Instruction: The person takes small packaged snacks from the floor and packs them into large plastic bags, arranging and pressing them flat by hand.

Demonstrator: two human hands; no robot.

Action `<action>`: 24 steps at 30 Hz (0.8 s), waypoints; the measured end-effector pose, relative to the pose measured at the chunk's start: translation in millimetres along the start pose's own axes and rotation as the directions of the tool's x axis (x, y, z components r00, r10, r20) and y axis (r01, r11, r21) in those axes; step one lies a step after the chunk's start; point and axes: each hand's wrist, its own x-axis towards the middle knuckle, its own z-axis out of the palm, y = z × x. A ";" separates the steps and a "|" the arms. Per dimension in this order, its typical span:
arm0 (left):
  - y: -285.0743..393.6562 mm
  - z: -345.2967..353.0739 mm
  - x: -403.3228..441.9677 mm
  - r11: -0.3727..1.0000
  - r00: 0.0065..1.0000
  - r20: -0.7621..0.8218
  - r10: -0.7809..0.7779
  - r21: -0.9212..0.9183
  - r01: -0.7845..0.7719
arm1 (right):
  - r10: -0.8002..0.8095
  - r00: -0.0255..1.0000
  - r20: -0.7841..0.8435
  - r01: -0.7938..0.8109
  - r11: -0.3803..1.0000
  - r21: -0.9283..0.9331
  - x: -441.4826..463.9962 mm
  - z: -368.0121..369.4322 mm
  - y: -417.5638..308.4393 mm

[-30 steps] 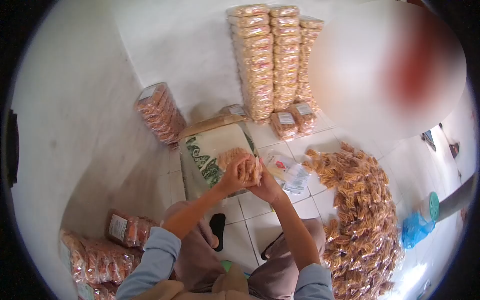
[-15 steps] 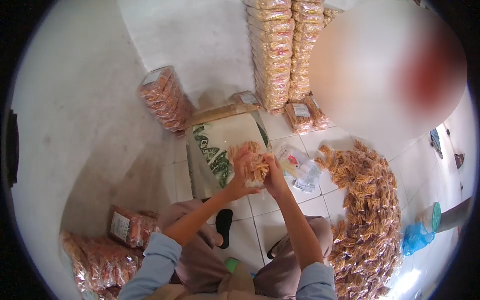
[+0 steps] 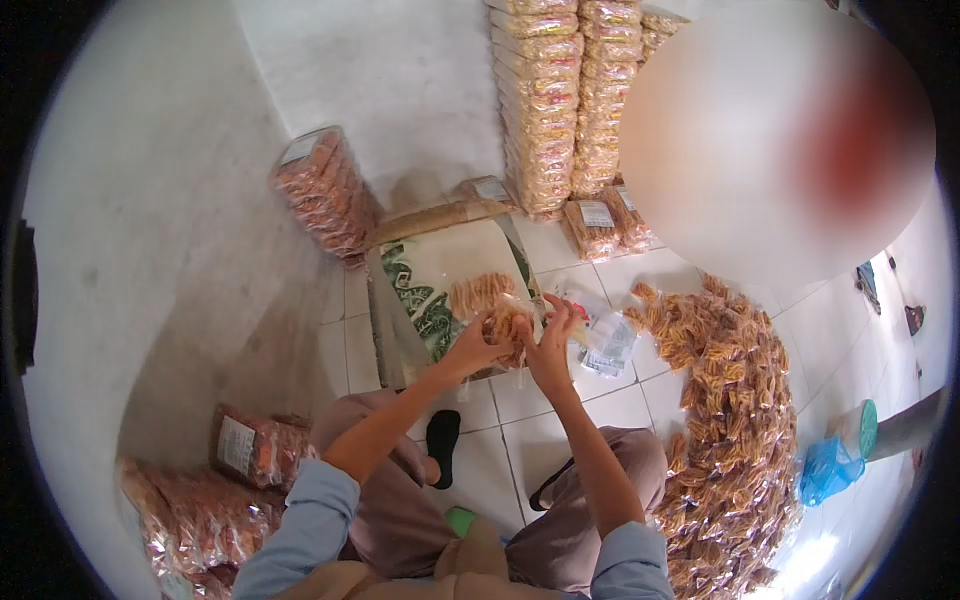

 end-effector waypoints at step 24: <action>-29.9 13.0 -4.1 0.980 0.987 -0.121 0.102 -0.155 -0.121 | 0.380 0.923 -0.054 -0.319 0.836 0.446 -6.5 15.6 -1.8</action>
